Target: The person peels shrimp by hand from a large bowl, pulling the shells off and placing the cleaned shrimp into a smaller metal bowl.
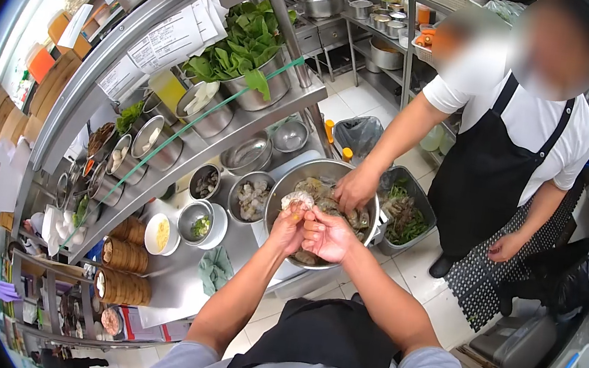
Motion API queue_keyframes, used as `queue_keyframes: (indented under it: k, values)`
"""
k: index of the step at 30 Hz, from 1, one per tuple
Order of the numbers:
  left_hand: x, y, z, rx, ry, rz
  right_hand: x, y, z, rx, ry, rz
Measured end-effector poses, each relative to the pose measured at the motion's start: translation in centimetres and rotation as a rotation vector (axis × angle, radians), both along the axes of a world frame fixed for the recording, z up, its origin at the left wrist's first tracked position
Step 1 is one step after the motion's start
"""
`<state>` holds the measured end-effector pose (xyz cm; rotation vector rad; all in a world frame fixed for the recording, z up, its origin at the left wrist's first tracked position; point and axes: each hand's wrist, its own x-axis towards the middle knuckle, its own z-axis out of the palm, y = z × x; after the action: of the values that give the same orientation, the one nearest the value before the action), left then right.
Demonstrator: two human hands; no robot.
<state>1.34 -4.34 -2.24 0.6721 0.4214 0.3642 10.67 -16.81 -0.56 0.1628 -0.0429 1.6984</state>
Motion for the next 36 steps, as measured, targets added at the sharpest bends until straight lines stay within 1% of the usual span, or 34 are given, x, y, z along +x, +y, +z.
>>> queue_keyframes:
  k: [2,3,4,5,6,7,8,9,11,12,14,15,17,19,20,22,23,24,25,26,27,28,29,30,31,32,33,34,36]
  values:
    - [-0.1,-0.2,0.3,0.003,-0.011,0.024,-0.1,-0.2,0.2,-0.044,-0.047,-0.065]
    - [-0.4,-0.1,0.9,0.039,0.021,-0.031,-0.3,-0.3,0.5,-0.044,-0.046,-0.068]
    - [-0.6,0.0,1.4,0.075,0.053,-0.088,-0.5,-0.3,0.8,-0.170,-0.200,-0.146]
    - [-0.7,0.1,2.0,0.076,0.053,-0.092,-0.7,-0.4,1.1,-0.297,-0.352,-0.225]
    - [-0.9,0.2,2.4,0.097,0.061,-0.156,-0.8,-0.5,1.3,-0.296,-0.350,-0.229]
    - [-1.1,0.2,2.6,0.118,0.069,-0.219,-1.1,-0.7,1.4,-0.340,-0.414,-0.252]
    - [-1.2,0.2,2.5,0.118,0.070,-0.220,-1.2,-0.8,1.5,-0.383,-0.478,-0.274]
    - [-1.2,0.4,2.0,0.147,0.063,-0.197,-1.2,-0.9,1.3,-0.383,-0.479,-0.274]
    - [-1.2,0.8,1.0,0.176,0.056,-0.172,-1.0,-1.0,0.6,-0.255,-0.340,-0.168]
    - [-1.2,0.9,0.6,0.130,0.039,-0.137,-1.0,-1.0,0.4,-0.256,-0.339,-0.167]
    - [-1.2,0.9,-0.3,0.083,0.023,-0.101,-0.9,-1.0,-0.1,-0.050,-0.101,-0.039]
    - [-1.1,0.6,0.0,0.037,0.028,-0.103,-1.0,-1.1,0.0,-0.051,-0.102,-0.037]
    - [-1.1,0.3,0.5,-0.012,0.033,-0.097,-1.2,-1.4,0.2,0.016,-0.010,-0.039]
    - [-1.0,0.1,0.9,-0.095,0.033,-0.217,-1.4,-1.7,0.7,0.022,0.021,-0.052]
    - [-1.0,0.0,1.1,-0.097,0.031,-0.214,-1.5,-1.9,0.9,0.028,0.053,-0.071]
    - [-1.0,-0.1,1.0,-0.110,-0.081,-0.184,-1.6,-1.8,0.7,0.025,0.081,-0.066]
    - [-1.0,0.2,0.6,-0.110,-0.081,-0.186,-1.6,-1.9,0.6,0.040,0.102,-0.073]
    - [-1.1,1.0,-0.7,-0.137,-0.160,-0.151,-1.7,-1.9,0.5,0.056,0.124,-0.080]
    - [-1.2,1.7,-1.4,-0.162,-0.240,-0.116,-1.8,-2.0,0.4,0.058,0.122,-0.082]
    - [-1.3,2.5,-2.0,-0.160,-0.242,-0.122,-1.7,-2.0,0.3,0.038,0.066,-0.118]
    - [-1.5,3.2,-2.4,0.242,0.137,-0.129,-1.6,-2.1,0.3,0.018,0.010,-0.155]
    - [-1.9,3.6,-2.2,0.644,0.518,-0.128,-1.4,-2.2,0.2,0.020,0.010,-0.162]
    - [-2.4,4.0,-2.0,0.927,0.568,-0.210,-1.1,-2.3,0.3,-0.100,-0.137,-0.211]
    - [-2.6,3.7,-1.7,0.929,0.565,-0.217,-0.8,-2.5,0.2,-0.222,-0.282,-0.259]
    - [-2.8,3.3,-1.5,0.922,0.489,-0.170,-0.6,-2.4,-0.4,-0.266,-0.369,-0.308]
    - [-3.1,3.0,-1.3,0.911,0.414,-0.121,-0.6,-2.5,-0.9,-0.268,-0.367,-0.309]
    - [-3.1,2.3,1.4,0.646,0.388,-0.243,-0.4,-2.4,-1.2,-0.281,-0.382,-0.323]
    - [-2.9,1.9,2.2,0.645,0.388,-0.238,-0.4,-2.2,-1.3,-0.291,-0.399,-0.334]
    - [-2.4,0.7,2.7,0.172,0.212,-0.293,-0.8,-2.0,-1.5,-0.326,-0.424,-0.323]
